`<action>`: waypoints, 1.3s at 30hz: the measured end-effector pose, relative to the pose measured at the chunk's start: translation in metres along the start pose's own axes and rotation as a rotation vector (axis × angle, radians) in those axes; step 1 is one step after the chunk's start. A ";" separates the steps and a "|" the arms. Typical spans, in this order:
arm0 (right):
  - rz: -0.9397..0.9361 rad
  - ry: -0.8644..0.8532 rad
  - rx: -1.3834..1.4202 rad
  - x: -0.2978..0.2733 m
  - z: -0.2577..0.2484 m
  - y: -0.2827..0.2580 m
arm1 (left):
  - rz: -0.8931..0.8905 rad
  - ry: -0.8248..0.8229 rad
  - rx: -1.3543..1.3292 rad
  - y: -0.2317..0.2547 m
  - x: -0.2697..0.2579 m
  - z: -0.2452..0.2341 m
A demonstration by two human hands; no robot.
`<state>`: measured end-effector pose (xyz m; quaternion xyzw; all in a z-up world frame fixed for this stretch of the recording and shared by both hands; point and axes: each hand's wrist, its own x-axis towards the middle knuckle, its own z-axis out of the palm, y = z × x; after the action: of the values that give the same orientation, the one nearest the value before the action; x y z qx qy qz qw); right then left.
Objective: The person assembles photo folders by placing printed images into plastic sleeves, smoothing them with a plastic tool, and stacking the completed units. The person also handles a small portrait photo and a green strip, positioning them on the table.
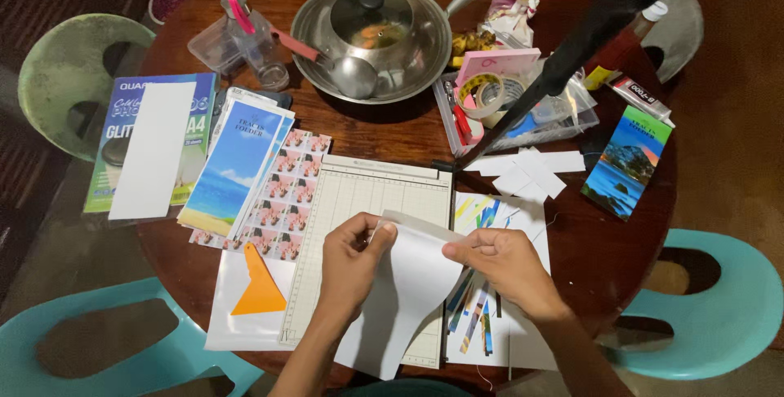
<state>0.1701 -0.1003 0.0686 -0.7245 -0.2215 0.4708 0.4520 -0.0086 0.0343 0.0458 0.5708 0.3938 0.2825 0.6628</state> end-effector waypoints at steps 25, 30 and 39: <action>-0.322 0.082 -0.097 -0.026 -0.046 0.037 | -0.273 -0.151 0.088 -0.018 -0.017 0.023; -0.367 0.285 -0.080 0.045 -0.113 0.104 | 0.070 0.051 0.294 -0.043 -0.020 -0.068; -0.202 0.717 -1.136 0.157 -0.296 0.218 | -0.020 0.500 0.301 -0.038 -0.088 -0.212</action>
<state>0.4801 -0.2227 -0.1514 -0.9366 -0.3376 -0.0325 0.0884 -0.2369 0.0681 0.0185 0.5715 0.5878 0.3463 0.4560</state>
